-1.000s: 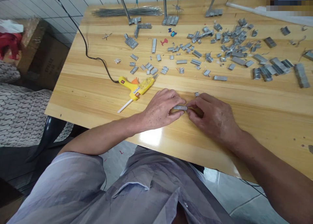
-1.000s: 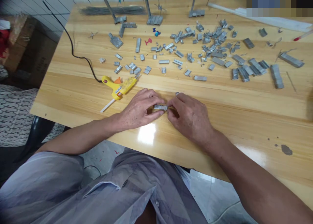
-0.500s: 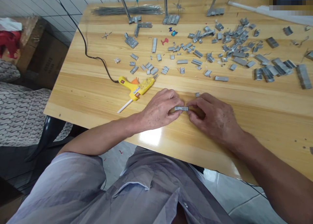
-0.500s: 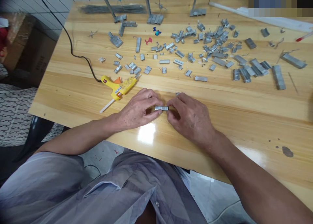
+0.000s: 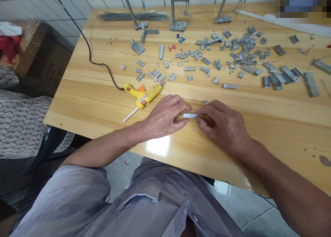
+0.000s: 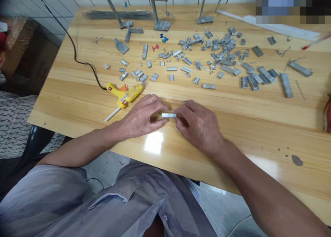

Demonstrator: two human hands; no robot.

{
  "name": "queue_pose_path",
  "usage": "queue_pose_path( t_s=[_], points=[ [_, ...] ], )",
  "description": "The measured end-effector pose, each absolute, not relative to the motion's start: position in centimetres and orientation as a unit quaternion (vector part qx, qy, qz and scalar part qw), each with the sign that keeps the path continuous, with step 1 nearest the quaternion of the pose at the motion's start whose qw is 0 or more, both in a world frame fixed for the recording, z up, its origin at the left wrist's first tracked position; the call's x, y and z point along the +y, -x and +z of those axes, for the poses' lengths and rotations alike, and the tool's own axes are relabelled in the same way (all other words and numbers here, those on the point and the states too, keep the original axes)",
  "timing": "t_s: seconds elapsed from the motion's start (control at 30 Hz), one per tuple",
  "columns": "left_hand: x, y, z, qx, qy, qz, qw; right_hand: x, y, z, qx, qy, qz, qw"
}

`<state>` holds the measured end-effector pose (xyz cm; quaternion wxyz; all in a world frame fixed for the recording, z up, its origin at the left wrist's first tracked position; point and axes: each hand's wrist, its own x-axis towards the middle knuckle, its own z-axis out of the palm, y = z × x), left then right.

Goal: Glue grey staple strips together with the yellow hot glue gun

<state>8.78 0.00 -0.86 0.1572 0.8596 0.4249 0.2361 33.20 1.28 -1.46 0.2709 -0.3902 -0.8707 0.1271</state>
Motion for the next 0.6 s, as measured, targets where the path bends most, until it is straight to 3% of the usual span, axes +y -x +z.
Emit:
queue_pose_path(
  t_s=[0.6],
  points=[
    [0.09,-9.03,-0.90,0.423,-0.851,0.268,0.158,1.53,-33.31,-1.47,-0.870,0.379,0.144,0.282]
  ],
)
